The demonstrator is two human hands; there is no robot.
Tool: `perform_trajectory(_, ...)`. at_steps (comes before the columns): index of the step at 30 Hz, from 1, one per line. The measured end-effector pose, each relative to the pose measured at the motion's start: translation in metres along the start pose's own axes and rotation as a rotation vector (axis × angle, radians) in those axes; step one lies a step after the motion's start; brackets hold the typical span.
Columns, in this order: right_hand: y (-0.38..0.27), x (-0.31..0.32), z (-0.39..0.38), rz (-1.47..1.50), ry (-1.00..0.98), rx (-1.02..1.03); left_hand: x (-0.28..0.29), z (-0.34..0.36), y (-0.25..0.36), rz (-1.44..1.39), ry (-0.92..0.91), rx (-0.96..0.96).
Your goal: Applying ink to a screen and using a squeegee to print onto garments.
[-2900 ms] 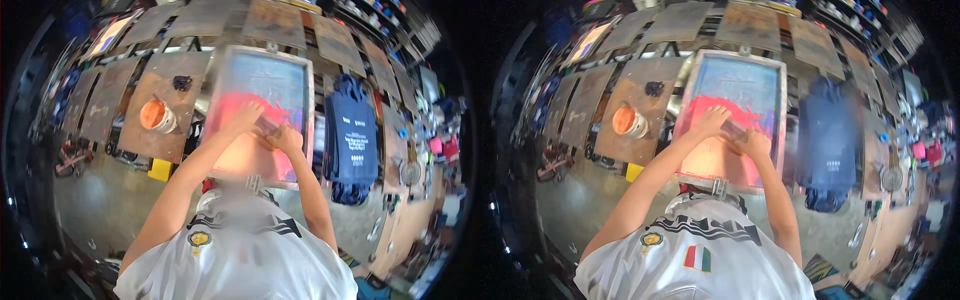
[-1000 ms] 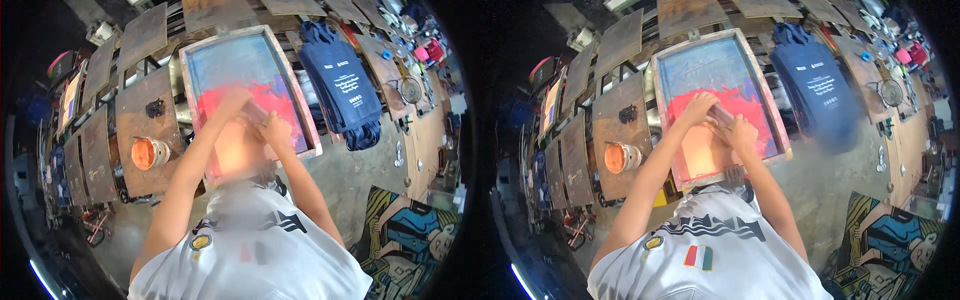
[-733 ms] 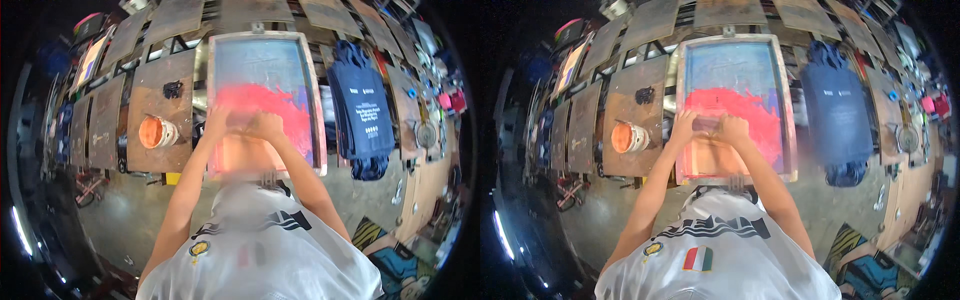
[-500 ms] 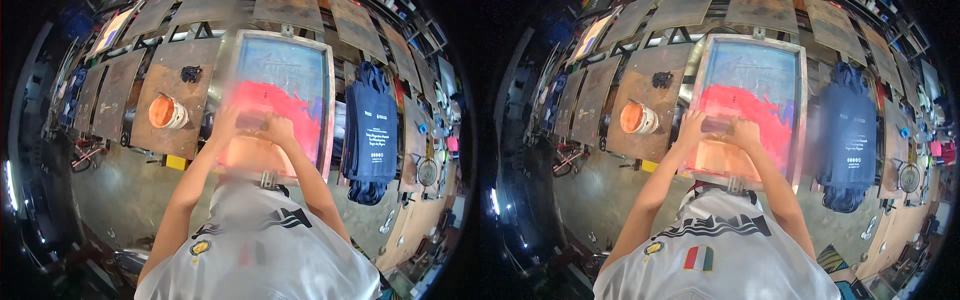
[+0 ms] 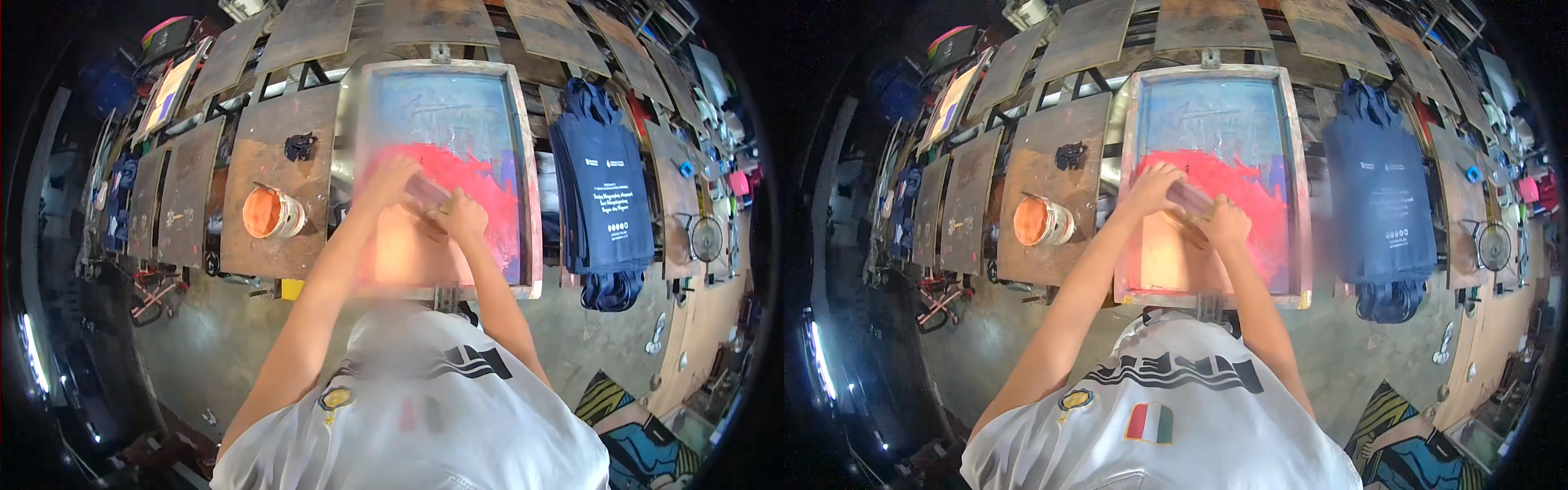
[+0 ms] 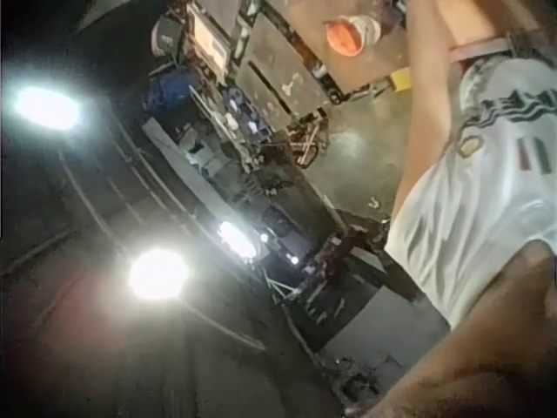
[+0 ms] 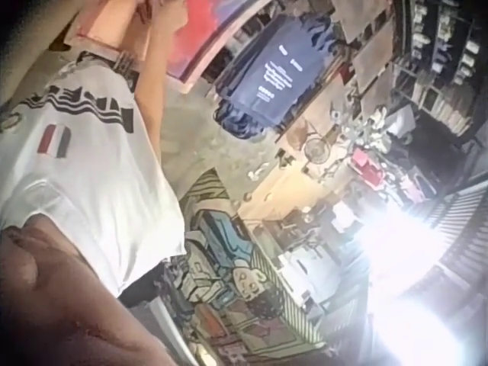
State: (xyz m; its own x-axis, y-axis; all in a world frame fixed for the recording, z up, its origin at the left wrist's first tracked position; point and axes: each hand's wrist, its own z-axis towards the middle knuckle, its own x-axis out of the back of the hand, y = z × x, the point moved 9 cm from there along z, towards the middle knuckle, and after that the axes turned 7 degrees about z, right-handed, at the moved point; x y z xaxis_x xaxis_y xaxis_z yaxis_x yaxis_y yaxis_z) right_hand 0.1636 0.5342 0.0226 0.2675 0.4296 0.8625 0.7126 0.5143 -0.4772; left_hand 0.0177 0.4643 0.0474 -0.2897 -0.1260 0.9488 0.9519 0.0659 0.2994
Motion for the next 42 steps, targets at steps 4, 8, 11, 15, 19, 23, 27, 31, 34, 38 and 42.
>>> perform_trajectory(4,-0.032,0.004,0.006,-0.051,-0.179,0.037,-0.003,-0.054,-0.013,0.075,0.174,0.139)
perform_trajectory(8,-0.058,-0.009,-0.009,-0.172,-0.283,0.212,0.005,-0.101,0.0,0.077,0.27,0.253)
perform_trajectory(11,-0.059,-0.023,-0.018,-0.175,-0.21,0.32,0.01,-0.119,0.012,0.048,0.26,0.352)
perform_trajectory(15,-0.054,-0.017,-0.025,-0.088,-0.205,0.355,0.02,-0.113,0.017,0.067,0.212,0.316)
perform_trajectory(19,-0.049,-0.008,-0.049,-0.068,-0.228,0.306,0.031,-0.118,0.035,0.113,0.162,0.274)
perform_trajectory(23,-0.045,-0.011,-0.081,-0.138,-0.247,0.347,0.015,-0.141,0.044,0.056,0.076,0.311)
perform_trajectory(27,-0.048,-0.026,-0.106,-0.292,-0.309,0.493,-0.007,-0.177,0.049,-0.096,0.08,0.305)
perform_trajectory(31,-0.044,-0.032,-0.106,-0.241,-0.202,0.554,-0.008,-0.184,0.048,-0.075,0.118,0.377)
perform_trajectory(34,-0.047,-0.028,-0.093,-0.177,-0.117,0.581,-0.003,-0.177,0.043,-0.029,0.154,0.389)
perform_trajectory(38,-0.057,-0.017,-0.068,-0.192,0.009,0.566,0.014,-0.155,0.031,0.127,0.335,0.368)
perform_trajectory(42,-0.068,-0.001,-0.039,-0.192,-0.006,0.49,0.028,-0.122,0.014,0.011,0.285,0.365)
